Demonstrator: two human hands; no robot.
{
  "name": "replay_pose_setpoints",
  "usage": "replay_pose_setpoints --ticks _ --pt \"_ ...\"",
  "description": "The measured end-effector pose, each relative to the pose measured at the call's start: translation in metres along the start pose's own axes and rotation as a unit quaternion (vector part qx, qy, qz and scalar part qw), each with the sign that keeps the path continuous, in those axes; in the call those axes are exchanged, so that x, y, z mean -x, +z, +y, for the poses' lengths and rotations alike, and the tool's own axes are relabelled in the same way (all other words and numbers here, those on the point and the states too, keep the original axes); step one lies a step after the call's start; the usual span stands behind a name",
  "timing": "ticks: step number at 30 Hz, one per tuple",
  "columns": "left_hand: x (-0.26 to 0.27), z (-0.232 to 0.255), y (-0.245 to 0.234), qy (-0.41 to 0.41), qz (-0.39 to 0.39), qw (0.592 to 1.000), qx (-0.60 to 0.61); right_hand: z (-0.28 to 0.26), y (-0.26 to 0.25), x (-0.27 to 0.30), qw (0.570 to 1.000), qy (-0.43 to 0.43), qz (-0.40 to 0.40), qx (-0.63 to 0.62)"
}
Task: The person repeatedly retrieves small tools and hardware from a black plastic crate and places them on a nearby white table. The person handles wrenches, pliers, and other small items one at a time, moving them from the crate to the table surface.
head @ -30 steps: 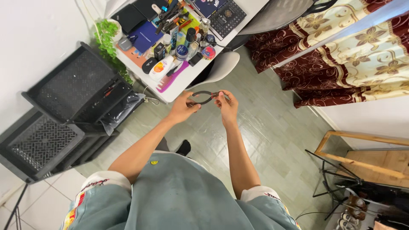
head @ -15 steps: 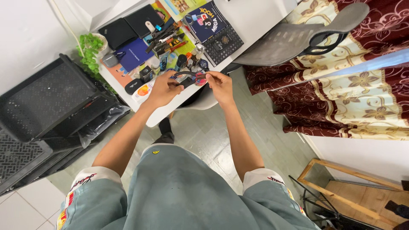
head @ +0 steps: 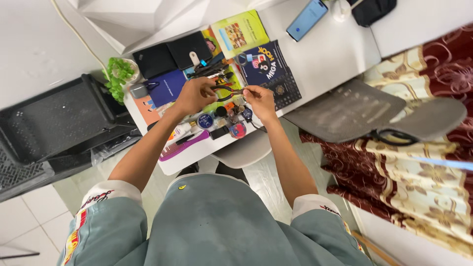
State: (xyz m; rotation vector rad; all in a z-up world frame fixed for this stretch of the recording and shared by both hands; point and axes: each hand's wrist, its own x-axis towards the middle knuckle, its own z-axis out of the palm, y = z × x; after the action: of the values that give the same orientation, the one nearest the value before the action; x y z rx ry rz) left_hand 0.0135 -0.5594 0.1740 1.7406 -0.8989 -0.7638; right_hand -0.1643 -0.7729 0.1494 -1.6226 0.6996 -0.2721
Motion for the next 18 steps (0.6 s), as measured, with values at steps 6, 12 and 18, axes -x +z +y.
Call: replay_pose_setpoints --ticks 6,12,18 --pt "-0.050 -0.007 -0.012 -0.081 0.090 0.971 -0.207 0.039 0.010 -0.122 0.997 -0.008 -0.076 -0.019" --pt "-0.095 -0.057 -0.002 -0.073 0.141 0.949 -0.274 0.092 0.023 -0.210 0.977 0.140 -0.159 -0.024" --pt "-0.119 -0.097 0.011 -0.186 0.008 0.895 -0.405 0.132 0.042 -0.231 0.964 0.196 -0.178 0.015"
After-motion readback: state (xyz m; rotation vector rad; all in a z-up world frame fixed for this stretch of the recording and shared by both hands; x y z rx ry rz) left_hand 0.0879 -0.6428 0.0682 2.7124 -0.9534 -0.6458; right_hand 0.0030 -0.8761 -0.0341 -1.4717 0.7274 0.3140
